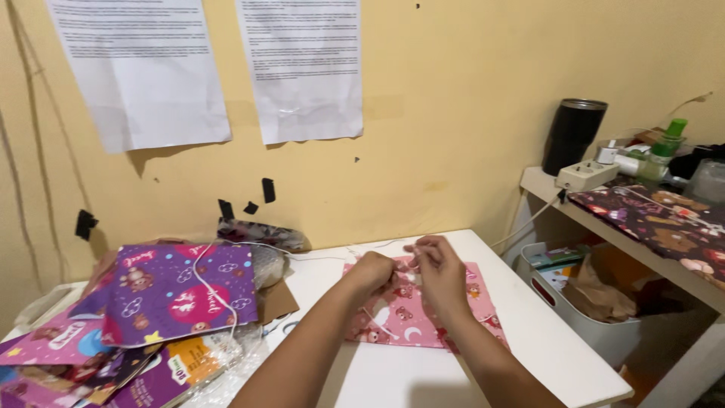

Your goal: The person folds a pink patterned wrapping paper around a rectangular item on a white table, then ties a white string around the wrapped package to secure it. The finished wrapped gift is placed on a nearby shelf.

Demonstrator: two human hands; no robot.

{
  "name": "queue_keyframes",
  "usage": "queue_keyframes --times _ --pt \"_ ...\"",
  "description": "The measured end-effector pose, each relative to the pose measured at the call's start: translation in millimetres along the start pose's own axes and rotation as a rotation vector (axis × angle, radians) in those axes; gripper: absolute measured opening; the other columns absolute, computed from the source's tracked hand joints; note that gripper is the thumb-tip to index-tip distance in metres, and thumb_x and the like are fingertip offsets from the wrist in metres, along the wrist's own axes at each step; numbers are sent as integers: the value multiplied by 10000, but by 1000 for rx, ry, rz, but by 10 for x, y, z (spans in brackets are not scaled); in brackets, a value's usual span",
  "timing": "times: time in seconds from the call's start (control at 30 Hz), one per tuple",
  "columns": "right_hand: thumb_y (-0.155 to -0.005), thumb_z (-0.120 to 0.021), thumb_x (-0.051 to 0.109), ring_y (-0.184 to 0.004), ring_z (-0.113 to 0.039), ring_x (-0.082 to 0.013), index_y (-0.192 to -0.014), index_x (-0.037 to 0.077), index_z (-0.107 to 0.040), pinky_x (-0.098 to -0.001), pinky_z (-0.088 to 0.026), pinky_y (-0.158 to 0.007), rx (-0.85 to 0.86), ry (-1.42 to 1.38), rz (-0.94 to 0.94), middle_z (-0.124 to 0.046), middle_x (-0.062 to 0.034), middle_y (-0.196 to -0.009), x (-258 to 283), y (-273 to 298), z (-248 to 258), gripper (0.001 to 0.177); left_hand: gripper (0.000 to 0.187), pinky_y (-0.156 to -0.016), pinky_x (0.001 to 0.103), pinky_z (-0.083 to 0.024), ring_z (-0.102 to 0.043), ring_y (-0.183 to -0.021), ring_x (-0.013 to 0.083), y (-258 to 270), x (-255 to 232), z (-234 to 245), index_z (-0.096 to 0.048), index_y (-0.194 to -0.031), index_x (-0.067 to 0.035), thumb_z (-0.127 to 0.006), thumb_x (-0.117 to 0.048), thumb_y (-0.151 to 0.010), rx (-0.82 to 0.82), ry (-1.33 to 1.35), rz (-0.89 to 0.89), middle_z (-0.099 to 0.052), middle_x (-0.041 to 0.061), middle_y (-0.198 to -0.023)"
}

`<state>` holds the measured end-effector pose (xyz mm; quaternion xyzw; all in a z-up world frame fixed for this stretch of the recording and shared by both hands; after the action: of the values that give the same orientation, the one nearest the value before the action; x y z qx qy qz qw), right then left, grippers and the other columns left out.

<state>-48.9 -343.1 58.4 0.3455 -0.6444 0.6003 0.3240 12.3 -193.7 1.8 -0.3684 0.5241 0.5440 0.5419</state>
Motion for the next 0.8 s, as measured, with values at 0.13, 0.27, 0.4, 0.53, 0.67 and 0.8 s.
queue_keyframes --times 0.13,0.27,0.4,0.53,0.67,0.8 --pt "-941 -664 95 -813 -732 -139 -1045 54 -730 -289 -584 -702 116 464 -6 -769 -84 -916 -34 115 90 129 301 -381 279 -341 -510 -487 151 -118 45 -290 -582 -885 14 -402 -210 -972 269 613 94 -560 74 -647" --pt "-862 -693 62 -829 -716 -145 -985 26 -743 -302 -577 -665 142 542 302 -744 -86 -972 -7 159 139 137 344 -470 284 -455 -542 -561 150 -140 41 -262 -633 -950 39 -477 -256 -1038 142 478 65 -621 81 -713" --pt "-902 -724 130 -700 -661 -136 -893 1 -730 -286 -539 -623 -35 431 81 -705 -60 -821 -375 70 258 129 280 -493 287 -456 -494 -557 124 -114 -82 -225 -746 -1031 -5 -572 -225 -1022 29 245 -118 -606 48 -722" --pt "-1013 -667 315 -622 -493 -126 -917 20 -735 -276 -360 -522 1 -249 -646 -621 -50 -768 -960 -51 233 317 223 -561 258 -510 -576 -614 74 -119 -92 -172 -745 -1066 3 -646 -186 -1001 11 98 -189 -717 62 -842" --pt "-980 -649 232 -710 -540 -82 -1028 65 -733 -242 -416 -614 -27 -319 -474 -662 -12 -870 -846 -199 194 193 196 -584 283 -555 -672 -680 141 -142 -13 -114 -738 -1103 29 -660 -67 -951 33 138 -288 -760 129 -892" --pt "-1018 -613 173 -911 -638 -150 -1000 0 -755 -270 -519 -743 191 -51 -236 -648 -74 -1060 -431 -100 115 225 217 -689 317 -652 -752 -806 224 -160 89 -43 -675 -1131 107 -642 2 -944 3 492 -237 -760 189 -957"
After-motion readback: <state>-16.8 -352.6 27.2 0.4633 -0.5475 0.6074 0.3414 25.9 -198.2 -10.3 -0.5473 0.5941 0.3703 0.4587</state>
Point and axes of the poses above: each hand's wrist, its own y-axis away from the middle knuckle, its own z-axis out of the back of the hand, x = y × z, the point moved 5 cm from there along -y, towards the middle knuckle
